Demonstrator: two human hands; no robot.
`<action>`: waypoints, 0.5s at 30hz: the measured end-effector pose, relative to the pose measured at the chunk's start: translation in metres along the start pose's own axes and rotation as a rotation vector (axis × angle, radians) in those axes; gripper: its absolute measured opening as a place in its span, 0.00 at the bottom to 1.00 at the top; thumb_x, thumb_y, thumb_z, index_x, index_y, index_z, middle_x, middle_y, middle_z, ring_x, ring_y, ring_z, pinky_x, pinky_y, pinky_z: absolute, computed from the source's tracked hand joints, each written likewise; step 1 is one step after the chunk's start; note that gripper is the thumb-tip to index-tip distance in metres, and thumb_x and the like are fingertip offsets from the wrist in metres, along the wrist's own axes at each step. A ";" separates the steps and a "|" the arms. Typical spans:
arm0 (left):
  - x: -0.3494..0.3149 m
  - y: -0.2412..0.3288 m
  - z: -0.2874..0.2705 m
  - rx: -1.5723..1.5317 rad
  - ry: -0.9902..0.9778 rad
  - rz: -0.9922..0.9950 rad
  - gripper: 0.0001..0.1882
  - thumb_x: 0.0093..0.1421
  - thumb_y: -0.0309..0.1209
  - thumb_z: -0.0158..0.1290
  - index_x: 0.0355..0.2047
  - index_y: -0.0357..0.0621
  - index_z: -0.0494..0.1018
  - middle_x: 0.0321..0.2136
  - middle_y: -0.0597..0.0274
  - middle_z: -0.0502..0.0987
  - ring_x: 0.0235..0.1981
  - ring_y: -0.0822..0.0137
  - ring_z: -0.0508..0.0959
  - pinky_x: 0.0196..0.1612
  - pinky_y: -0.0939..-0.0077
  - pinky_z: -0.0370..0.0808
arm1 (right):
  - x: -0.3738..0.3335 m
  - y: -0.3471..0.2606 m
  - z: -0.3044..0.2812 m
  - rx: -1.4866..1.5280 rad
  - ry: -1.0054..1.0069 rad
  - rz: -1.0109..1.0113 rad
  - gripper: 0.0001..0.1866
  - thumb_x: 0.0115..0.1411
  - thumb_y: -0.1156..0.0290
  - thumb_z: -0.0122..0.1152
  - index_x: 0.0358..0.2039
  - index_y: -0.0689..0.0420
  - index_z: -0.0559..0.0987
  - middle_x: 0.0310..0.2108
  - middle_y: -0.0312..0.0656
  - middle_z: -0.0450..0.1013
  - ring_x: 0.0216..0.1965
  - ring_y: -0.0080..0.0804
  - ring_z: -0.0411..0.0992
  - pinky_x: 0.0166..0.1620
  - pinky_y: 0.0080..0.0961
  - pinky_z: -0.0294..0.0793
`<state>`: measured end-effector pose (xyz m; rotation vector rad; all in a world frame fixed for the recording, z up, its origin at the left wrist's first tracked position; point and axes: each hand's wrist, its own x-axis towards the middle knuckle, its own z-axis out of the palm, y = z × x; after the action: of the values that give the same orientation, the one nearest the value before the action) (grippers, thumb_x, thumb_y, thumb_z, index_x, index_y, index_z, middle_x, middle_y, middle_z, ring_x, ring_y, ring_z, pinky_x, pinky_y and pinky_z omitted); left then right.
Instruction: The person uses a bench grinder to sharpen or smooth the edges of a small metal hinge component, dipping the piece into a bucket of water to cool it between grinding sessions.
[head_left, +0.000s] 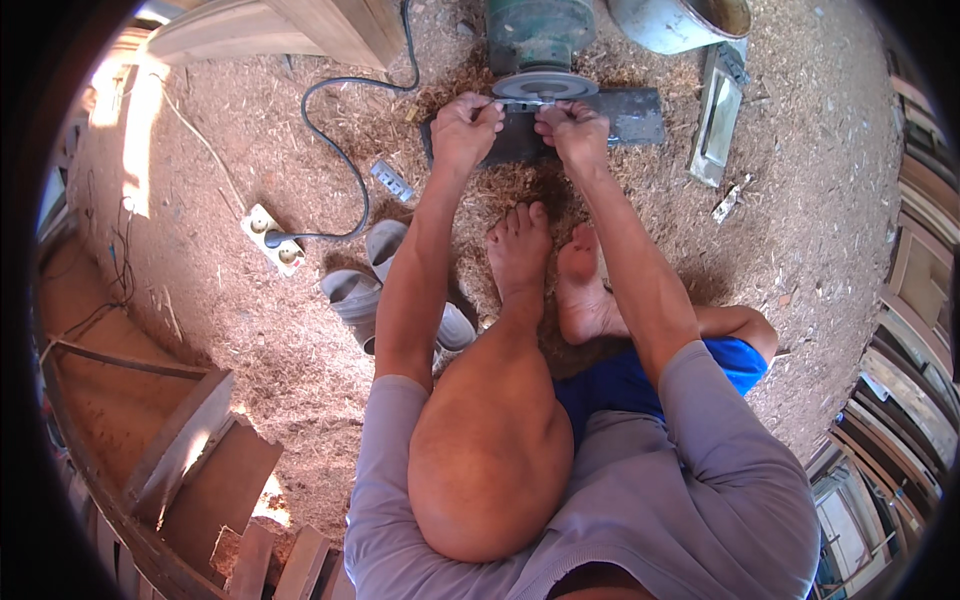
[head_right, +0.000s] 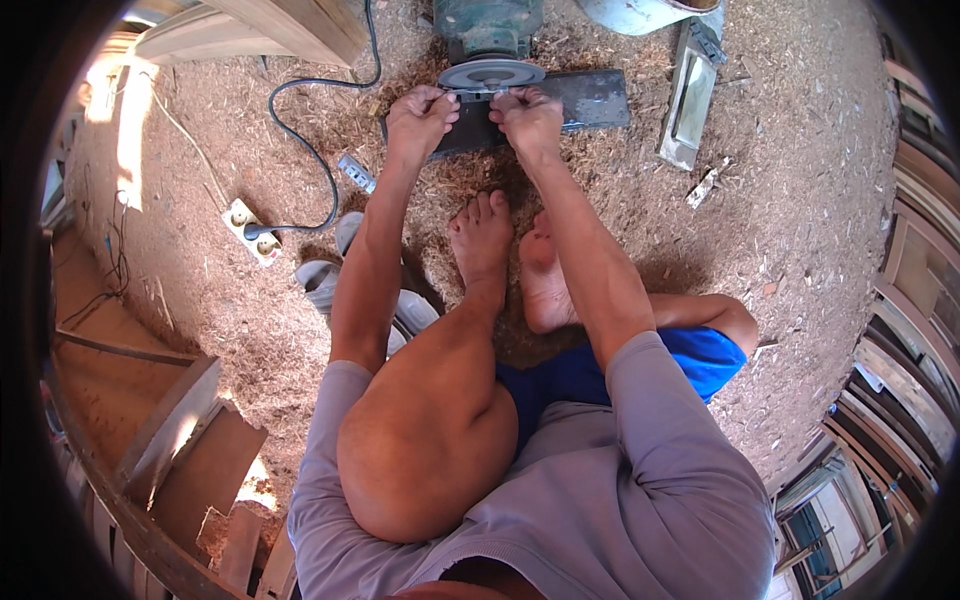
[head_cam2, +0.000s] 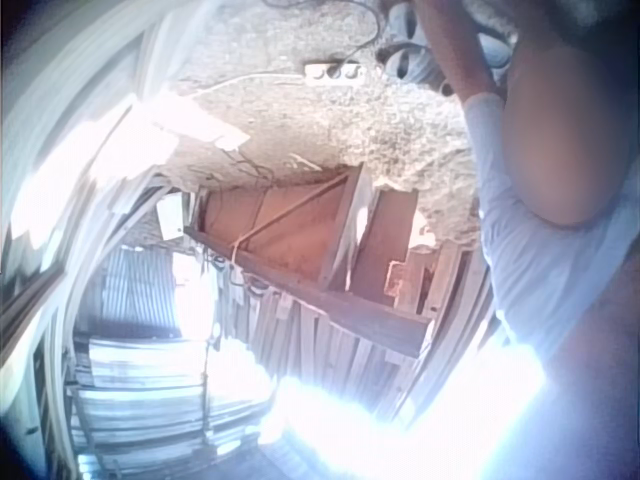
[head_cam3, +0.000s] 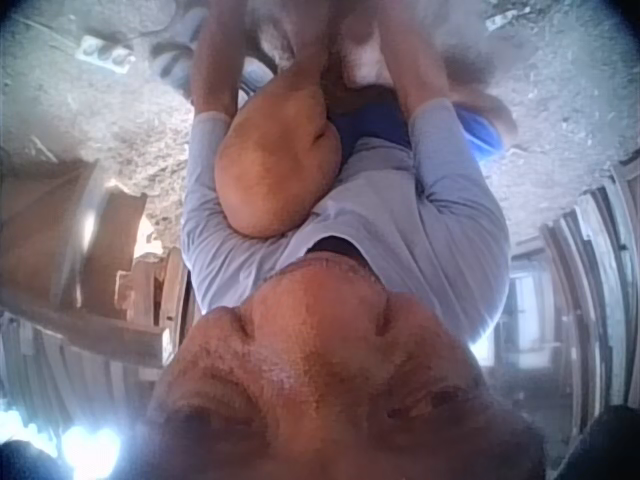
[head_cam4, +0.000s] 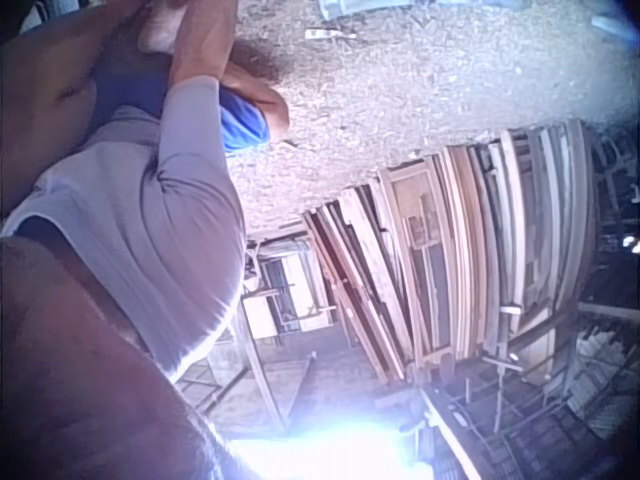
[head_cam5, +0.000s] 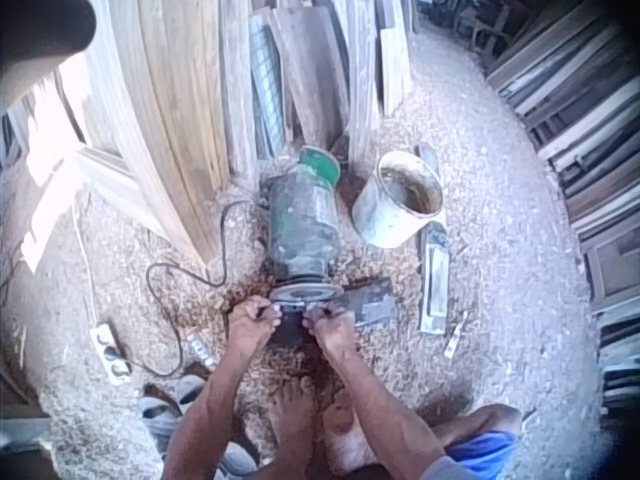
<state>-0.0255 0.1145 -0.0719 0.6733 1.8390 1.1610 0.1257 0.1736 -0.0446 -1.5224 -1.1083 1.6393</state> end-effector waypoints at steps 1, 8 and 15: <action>-0.002 0.002 0.001 -0.052 -0.004 -0.006 0.09 0.58 0.31 0.56 0.34 0.36 0.73 0.26 0.59 0.79 0.25 0.75 0.79 0.27 0.84 0.74 | 0.001 0.000 0.000 -0.008 -0.002 0.003 0.04 0.54 0.77 0.61 0.28 0.66 0.77 0.24 0.43 0.77 0.21 0.23 0.75 0.21 0.15 0.70; -0.004 0.004 -0.001 -0.119 -0.015 -0.020 0.09 0.60 0.30 0.55 0.33 0.35 0.72 0.27 0.59 0.79 0.25 0.75 0.79 0.25 0.85 0.74 | 0.003 0.003 0.004 0.006 -0.009 0.034 0.04 0.55 0.76 0.60 0.29 0.63 0.78 0.26 0.41 0.78 0.23 0.21 0.74 0.24 0.14 0.71; -0.002 0.004 0.005 -0.023 0.012 0.009 0.11 0.55 0.31 0.58 0.34 0.35 0.75 0.23 0.60 0.80 0.24 0.76 0.80 0.29 0.82 0.74 | 0.003 0.005 -0.003 0.030 0.003 0.022 0.03 0.56 0.77 0.60 0.30 0.63 0.77 0.27 0.42 0.78 0.23 0.23 0.75 0.24 0.15 0.73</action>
<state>-0.0201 0.1166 -0.0685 0.6638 1.8313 1.1930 0.1290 0.1745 -0.0505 -1.5222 -1.0648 1.6603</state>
